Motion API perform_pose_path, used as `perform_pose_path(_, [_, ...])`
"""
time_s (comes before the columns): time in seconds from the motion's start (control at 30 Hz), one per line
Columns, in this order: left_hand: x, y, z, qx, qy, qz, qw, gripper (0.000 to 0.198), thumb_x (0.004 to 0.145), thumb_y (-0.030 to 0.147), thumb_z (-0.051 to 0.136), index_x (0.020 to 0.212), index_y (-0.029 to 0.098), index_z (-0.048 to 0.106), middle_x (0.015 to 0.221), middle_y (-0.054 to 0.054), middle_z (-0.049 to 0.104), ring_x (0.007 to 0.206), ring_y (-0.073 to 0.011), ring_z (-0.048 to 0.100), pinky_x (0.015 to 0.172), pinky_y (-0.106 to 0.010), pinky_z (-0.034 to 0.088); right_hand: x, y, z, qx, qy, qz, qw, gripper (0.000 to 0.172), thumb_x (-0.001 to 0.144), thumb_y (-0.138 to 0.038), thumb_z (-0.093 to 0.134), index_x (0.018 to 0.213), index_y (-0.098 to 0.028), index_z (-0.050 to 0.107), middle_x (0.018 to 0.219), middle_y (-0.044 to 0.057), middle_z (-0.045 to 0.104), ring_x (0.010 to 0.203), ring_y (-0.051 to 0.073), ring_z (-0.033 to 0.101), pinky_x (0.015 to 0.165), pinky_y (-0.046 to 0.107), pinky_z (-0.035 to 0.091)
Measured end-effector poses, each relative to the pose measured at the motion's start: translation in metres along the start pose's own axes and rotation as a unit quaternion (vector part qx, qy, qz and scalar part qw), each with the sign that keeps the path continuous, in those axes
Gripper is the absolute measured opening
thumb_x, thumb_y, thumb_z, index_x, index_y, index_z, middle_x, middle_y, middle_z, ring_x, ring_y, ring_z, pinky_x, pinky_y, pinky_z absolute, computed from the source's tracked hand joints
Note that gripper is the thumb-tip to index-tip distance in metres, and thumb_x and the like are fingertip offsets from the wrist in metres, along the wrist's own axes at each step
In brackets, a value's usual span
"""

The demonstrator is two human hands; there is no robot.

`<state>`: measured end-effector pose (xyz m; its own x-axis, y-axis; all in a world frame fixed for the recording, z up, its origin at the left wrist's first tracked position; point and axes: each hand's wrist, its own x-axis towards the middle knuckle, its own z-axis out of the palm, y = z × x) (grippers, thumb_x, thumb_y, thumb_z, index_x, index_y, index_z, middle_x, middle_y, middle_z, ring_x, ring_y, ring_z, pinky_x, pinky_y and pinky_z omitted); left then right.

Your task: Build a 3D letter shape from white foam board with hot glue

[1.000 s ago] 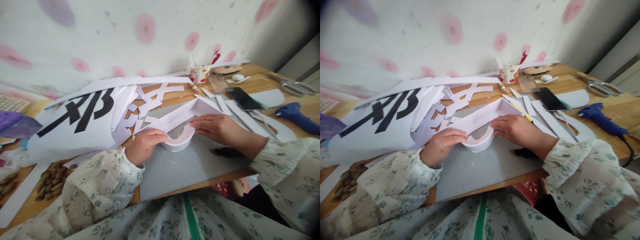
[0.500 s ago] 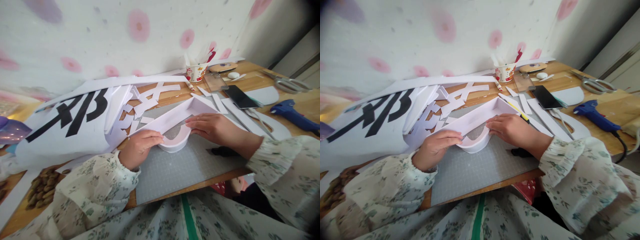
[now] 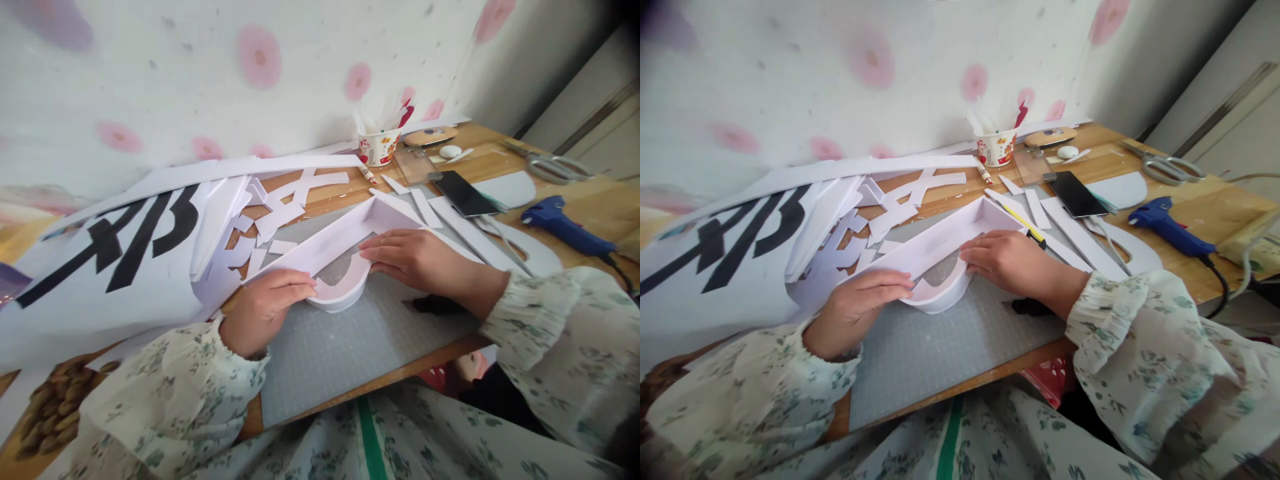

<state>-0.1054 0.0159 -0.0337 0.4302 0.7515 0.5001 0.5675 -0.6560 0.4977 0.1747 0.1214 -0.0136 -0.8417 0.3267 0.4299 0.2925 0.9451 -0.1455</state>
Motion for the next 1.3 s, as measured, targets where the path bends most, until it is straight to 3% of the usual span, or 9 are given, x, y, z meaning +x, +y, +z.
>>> perform_pose_path(0.43, [0.004,0.006,-0.001,0.006,0.004,-0.016,1.0,0.022,0.093,0.018,0.052,0.097,0.024,0.072,0.106,-0.005,0.07,0.1,-0.0172,0.065,0.088,-0.03,0.053,0.003,-0.003,-0.001,0.014,-0.006,0.016,1.0,0.02,0.091,-0.022,0.053,0.102,-0.017,0.069,0.109,0.009,0.071,0.099,0.021,0.067,0.087,0.036,0.054])
perform_pose_path(0.93, [0.005,-0.001,-0.001,-0.058,-0.025,-0.033,0.997,0.028,0.093,0.012,0.049,0.103,0.023,0.073,0.117,-0.007,0.069,0.106,-0.0162,0.066,0.096,-0.031,0.053,-0.005,0.001,0.004,-0.006,0.018,-0.001,1.0,0.02,0.091,-0.022,0.054,0.105,-0.018,0.068,0.109,0.009,0.071,0.097,0.022,0.068,0.087,0.037,0.055])
perform_pose_path(1.3, [0.01,0.005,0.001,-0.012,0.009,0.026,1.0,0.03,0.095,0.011,0.043,0.096,0.019,0.073,0.104,-0.008,0.074,0.103,-0.0157,0.067,0.092,-0.032,0.055,-0.003,-0.002,0.001,-0.023,0.007,-0.007,1.0,0.017,0.091,-0.018,0.054,0.102,-0.02,0.066,0.109,0.011,0.071,0.096,0.023,0.068,0.086,0.037,0.056])
